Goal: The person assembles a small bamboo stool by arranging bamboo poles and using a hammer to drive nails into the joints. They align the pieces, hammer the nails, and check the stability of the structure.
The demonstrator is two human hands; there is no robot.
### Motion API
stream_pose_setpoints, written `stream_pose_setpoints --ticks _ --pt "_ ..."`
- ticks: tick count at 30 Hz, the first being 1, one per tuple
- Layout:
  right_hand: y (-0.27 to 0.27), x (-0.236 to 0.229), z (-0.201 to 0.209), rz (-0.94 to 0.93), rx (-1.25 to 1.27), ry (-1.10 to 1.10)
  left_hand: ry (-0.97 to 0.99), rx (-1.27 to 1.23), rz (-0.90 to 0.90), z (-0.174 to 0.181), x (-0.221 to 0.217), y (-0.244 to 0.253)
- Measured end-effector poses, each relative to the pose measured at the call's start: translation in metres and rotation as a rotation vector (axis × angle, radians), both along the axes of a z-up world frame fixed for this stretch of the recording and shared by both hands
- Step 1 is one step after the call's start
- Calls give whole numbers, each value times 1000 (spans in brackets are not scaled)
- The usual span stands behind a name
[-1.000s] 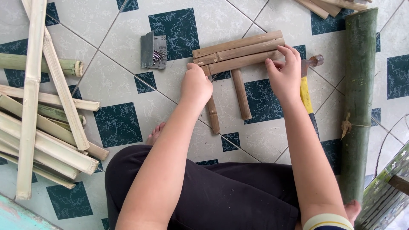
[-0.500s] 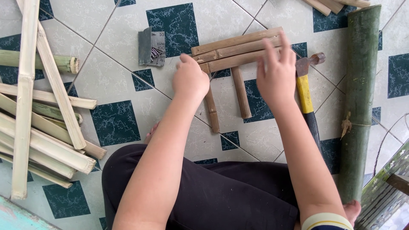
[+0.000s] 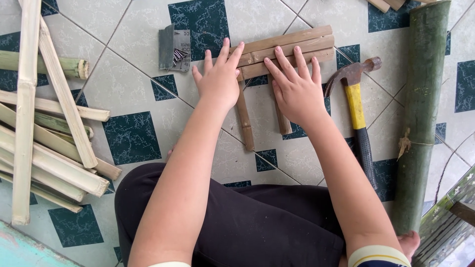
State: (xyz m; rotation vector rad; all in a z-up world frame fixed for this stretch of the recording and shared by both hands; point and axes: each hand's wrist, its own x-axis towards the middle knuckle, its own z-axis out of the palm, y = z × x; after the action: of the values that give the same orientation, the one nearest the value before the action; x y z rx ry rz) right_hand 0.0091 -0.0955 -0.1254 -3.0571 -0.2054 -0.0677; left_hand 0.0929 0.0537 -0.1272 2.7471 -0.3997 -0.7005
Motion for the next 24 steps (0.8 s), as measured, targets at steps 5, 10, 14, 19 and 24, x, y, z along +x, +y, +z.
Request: stream_pose_setpoints --ticks 5,10,14,19,24 --pt "2 0 0 -19 -16 -7 4 21 -3 3 0 -1" --pt "0 0 -1 -12 -29 -20 -14 -7 -16 1 -2 -7" --pt "-4 2 5 -18 0 -1 -269 -20 -244 -19 -17 -21" --pt "-2 2 3 -12 -33 -125 -347 49 -328 -26 -24 -16" --pt "-2 1 -6 -51 40 121 -96 58 -307 -26 -22 -20"
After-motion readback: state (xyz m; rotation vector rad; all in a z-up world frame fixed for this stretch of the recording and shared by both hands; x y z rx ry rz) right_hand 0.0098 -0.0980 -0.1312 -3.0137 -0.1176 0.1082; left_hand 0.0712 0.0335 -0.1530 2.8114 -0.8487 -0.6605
